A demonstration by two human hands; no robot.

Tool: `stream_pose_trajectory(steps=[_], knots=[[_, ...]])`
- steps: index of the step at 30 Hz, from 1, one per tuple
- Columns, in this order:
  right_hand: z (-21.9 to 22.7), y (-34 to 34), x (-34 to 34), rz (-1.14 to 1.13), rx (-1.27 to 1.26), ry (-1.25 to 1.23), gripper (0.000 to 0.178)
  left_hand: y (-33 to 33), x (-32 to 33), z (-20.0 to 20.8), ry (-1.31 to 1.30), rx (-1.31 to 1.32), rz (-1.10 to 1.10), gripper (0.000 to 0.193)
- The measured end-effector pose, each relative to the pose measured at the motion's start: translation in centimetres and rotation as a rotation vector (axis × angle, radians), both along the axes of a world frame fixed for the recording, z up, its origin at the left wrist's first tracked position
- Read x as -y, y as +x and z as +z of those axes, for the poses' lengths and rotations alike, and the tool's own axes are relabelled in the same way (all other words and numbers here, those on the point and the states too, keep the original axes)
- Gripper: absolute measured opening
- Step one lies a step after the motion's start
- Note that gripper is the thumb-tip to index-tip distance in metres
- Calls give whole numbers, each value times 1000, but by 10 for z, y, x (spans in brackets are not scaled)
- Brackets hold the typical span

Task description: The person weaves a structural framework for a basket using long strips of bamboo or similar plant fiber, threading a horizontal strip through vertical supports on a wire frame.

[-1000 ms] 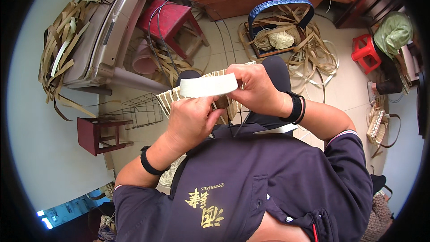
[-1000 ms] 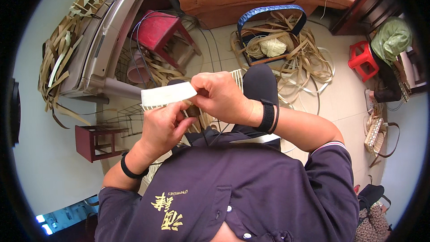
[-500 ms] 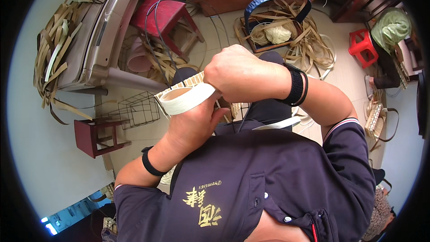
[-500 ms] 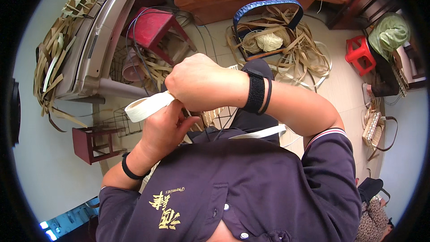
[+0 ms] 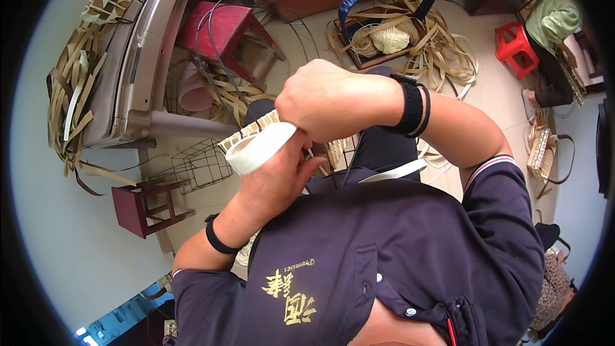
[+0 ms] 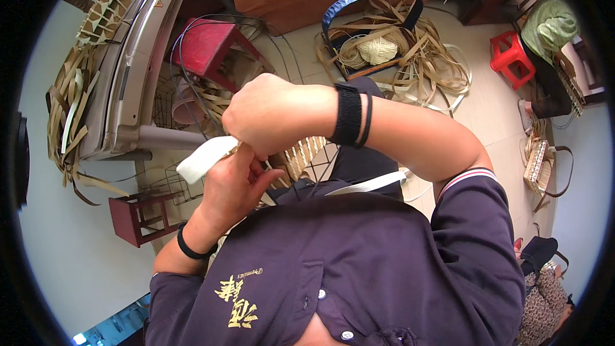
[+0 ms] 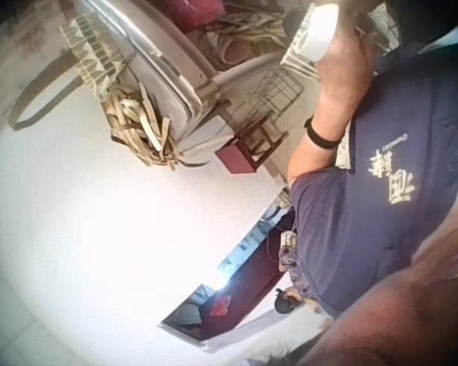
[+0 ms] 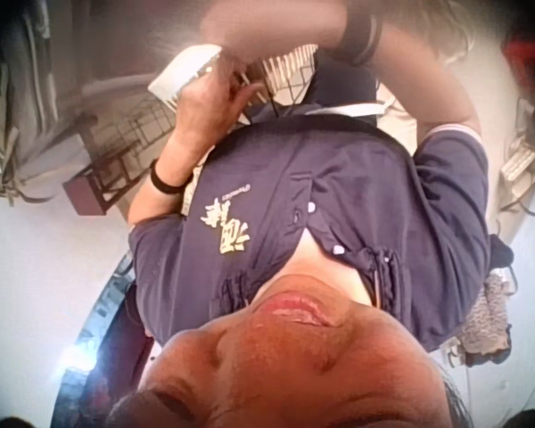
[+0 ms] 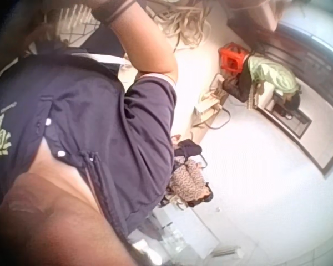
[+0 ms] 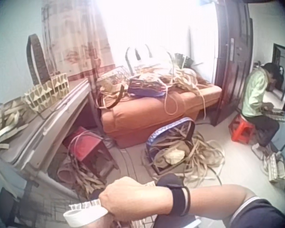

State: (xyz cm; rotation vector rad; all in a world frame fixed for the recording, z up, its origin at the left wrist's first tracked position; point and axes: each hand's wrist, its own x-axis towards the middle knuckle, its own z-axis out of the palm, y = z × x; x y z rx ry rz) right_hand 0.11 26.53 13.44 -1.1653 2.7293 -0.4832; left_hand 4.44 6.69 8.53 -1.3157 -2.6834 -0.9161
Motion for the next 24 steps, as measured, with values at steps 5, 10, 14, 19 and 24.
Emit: stream_pose_trajectory(steps=[5,10,14,19,24], knots=[[-3,-4,-4,43,-15,-35,17,1,1,-2,41,36,25,32],[-14,-10,-21,-84,44,-347,18,-2,-1,1,-34,39,23,30],[-20,-3,-15,-53,82,-238,21,-1,-1,0,-2,-7,23,29],[-18,-2,-19,-50,97,-259,24,-4,1,-3,15,-153,-45,28],[-26,-16,-25,-124,153,-473,17,-4,2,-6,-39,-107,-69,29]])
